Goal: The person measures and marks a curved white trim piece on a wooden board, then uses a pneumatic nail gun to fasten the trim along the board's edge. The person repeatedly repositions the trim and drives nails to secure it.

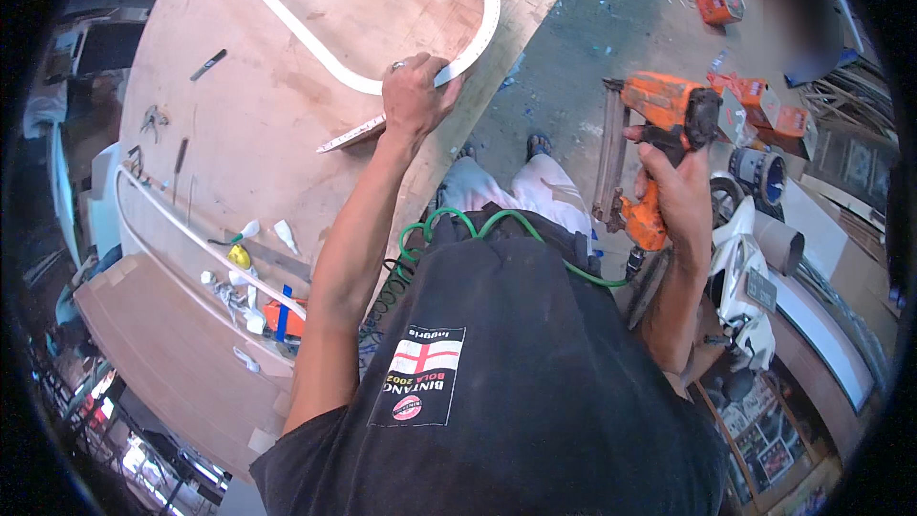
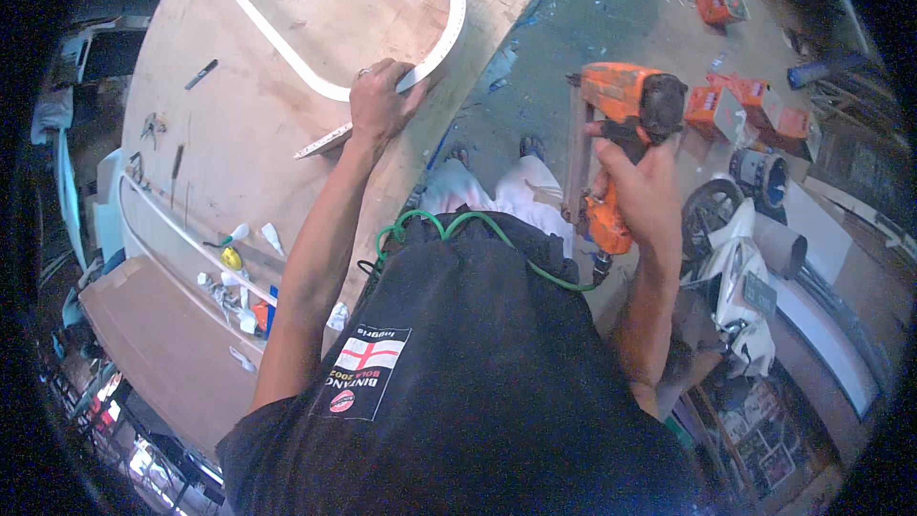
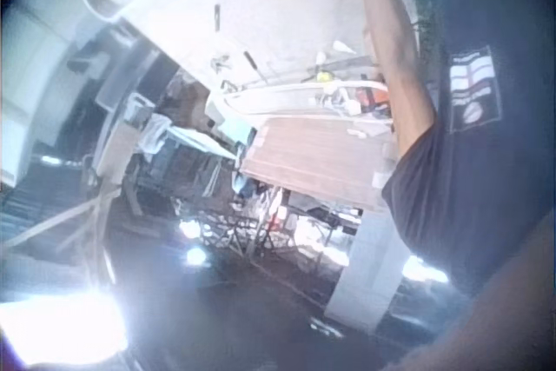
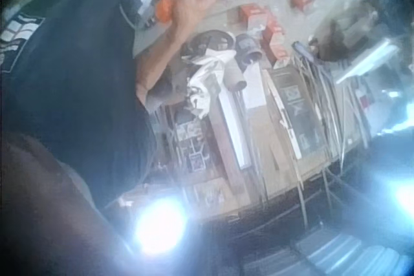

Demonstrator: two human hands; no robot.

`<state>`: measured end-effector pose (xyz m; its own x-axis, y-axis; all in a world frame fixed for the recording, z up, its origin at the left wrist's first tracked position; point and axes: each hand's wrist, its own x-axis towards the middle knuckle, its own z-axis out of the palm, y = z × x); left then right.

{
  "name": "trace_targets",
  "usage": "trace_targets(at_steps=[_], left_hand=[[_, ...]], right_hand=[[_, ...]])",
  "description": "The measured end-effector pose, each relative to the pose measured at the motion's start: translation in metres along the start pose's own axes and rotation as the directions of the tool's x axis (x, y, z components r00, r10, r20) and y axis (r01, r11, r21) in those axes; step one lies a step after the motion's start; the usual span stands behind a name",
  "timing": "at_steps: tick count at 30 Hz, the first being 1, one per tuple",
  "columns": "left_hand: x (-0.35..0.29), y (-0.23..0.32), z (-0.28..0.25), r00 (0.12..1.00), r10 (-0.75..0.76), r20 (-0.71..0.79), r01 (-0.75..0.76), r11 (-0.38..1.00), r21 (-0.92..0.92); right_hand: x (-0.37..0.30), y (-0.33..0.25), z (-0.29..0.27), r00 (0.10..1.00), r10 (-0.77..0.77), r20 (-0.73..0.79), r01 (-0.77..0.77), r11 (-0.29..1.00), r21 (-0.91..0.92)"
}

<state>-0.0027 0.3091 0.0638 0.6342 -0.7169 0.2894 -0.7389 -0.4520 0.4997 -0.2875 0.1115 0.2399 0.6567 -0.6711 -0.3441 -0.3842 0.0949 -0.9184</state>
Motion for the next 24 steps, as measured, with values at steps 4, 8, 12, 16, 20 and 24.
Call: trace_targets(at_steps=[4,8,12,16,20,24], left_hand=[[0.008,0.011,0.012,0.993,-0.121,-0.003,0.121,0.992,0.025],[0.012,0.010,0.011,0.986,-0.168,0.018,0.168,0.986,-0.022],[0.020,0.007,0.001,0.971,-0.195,0.135,0.205,0.976,-0.069],[0.026,0.000,0.001,0.943,-0.218,0.252,0.258,0.957,-0.135],[0.033,0.000,-0.007,0.894,-0.244,0.376,0.337,0.919,-0.205],[0.033,-0.006,-0.005,0.898,-0.218,0.382,0.328,0.911,-0.251]], right_hand=[[0.004,-0.015,0.026,0.998,0.040,0.043,-0.038,0.998,-0.051],[0.017,-0.016,0.043,0.994,0.052,0.101,-0.050,0.999,-0.020],[0.039,-0.039,0.054,0.957,0.099,0.271,-0.058,0.986,-0.155],[0.066,-0.044,0.069,0.927,0.129,0.353,-0.059,0.978,-0.202],[0.093,-0.045,0.081,0.890,0.137,0.434,-0.040,0.973,-0.226],[0.103,-0.053,0.099,0.872,0.197,0.449,-0.050,0.947,-0.319]])
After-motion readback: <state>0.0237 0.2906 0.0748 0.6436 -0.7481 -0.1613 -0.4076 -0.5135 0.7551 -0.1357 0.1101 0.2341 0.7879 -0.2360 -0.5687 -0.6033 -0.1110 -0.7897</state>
